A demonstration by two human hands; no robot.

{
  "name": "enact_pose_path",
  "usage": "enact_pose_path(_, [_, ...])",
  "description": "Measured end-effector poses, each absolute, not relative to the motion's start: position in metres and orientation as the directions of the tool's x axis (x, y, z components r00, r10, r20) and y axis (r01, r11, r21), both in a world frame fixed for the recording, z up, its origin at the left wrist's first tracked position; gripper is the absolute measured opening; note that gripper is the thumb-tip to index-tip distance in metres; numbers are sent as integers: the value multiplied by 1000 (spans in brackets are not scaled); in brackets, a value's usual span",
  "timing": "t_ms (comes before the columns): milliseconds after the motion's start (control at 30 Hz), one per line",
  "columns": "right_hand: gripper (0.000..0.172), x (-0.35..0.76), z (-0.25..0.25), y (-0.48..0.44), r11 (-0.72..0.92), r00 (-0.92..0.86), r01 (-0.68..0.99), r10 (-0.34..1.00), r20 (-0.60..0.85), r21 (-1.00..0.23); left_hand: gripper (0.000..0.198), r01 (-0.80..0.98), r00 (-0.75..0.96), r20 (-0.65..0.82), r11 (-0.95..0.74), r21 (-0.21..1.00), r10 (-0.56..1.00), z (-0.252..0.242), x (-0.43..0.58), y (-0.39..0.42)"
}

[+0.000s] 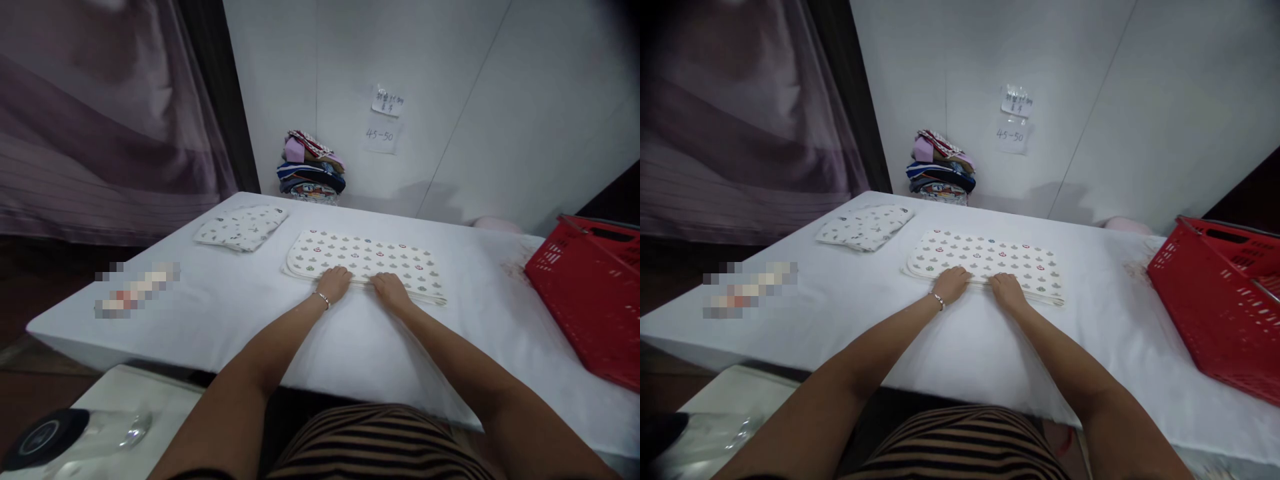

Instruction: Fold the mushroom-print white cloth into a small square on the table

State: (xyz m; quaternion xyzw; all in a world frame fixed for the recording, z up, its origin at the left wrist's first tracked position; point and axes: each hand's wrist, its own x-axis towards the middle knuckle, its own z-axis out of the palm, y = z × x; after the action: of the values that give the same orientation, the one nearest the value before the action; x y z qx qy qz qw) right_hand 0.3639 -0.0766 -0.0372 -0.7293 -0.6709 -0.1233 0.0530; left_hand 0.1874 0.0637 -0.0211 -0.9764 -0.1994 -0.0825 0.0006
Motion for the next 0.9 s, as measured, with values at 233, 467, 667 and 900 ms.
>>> enact_pose_path(233, [28,365,-44,-81,-69,45,995,958,284,76,21,359,917,184,-933,11,355,-29,192,65])
enact_pose_path(467, [31,362,-45,-84,-49,39,998,964,265,28,16,342,924,171,-939,33,342,-31,188,65])
enact_pose_path(667, [31,359,-42,-86,-41,34,999,967,252,22,14,315,936,151,-948,37,317,-26,183,65])
enact_pose_path(900, [31,355,-34,-86,-92,101,995,967,234,-47,21,341,929,147,-940,12,339,-31,189,68])
